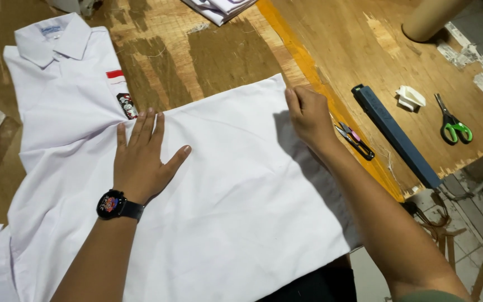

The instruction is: Folding white uniform shirts and trimming loose threads using a small hand tool at a garment factory workstation.

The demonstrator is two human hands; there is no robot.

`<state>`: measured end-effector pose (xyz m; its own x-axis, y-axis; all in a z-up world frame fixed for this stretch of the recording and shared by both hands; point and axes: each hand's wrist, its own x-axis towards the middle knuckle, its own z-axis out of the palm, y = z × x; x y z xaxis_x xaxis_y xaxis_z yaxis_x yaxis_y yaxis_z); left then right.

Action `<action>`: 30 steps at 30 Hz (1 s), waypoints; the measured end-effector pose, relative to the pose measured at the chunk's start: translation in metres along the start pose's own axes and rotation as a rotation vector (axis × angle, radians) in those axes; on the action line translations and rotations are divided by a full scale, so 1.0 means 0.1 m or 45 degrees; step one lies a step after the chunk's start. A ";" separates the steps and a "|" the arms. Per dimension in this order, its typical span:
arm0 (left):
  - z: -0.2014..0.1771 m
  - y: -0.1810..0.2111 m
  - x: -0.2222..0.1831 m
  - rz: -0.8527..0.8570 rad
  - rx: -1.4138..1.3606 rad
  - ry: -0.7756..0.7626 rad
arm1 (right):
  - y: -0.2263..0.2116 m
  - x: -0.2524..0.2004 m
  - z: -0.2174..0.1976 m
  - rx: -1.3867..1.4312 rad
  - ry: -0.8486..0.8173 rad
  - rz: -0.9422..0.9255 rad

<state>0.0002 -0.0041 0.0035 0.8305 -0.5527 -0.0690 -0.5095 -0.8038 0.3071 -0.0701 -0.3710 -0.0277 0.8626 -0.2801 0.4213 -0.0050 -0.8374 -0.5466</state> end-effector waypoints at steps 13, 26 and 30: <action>0.22 -0.13 0.07 0.098 0.104 0.149 | -0.63 -1.42 -0.44 -0.074 -0.021 0.331; 0.19 -0.12 0.06 0.106 0.069 0.136 | -0.47 -1.41 -0.52 0.031 0.131 0.429; 0.16 -0.10 0.05 0.090 0.052 0.110 | -0.24 -1.53 -0.84 -0.136 0.279 0.526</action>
<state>0.0062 -0.0027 -0.0149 0.8074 -0.5890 0.0344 -0.5750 -0.7725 0.2696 -0.2438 -0.3471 -0.0182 0.6504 -0.6823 0.3337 -0.3869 -0.6757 -0.6275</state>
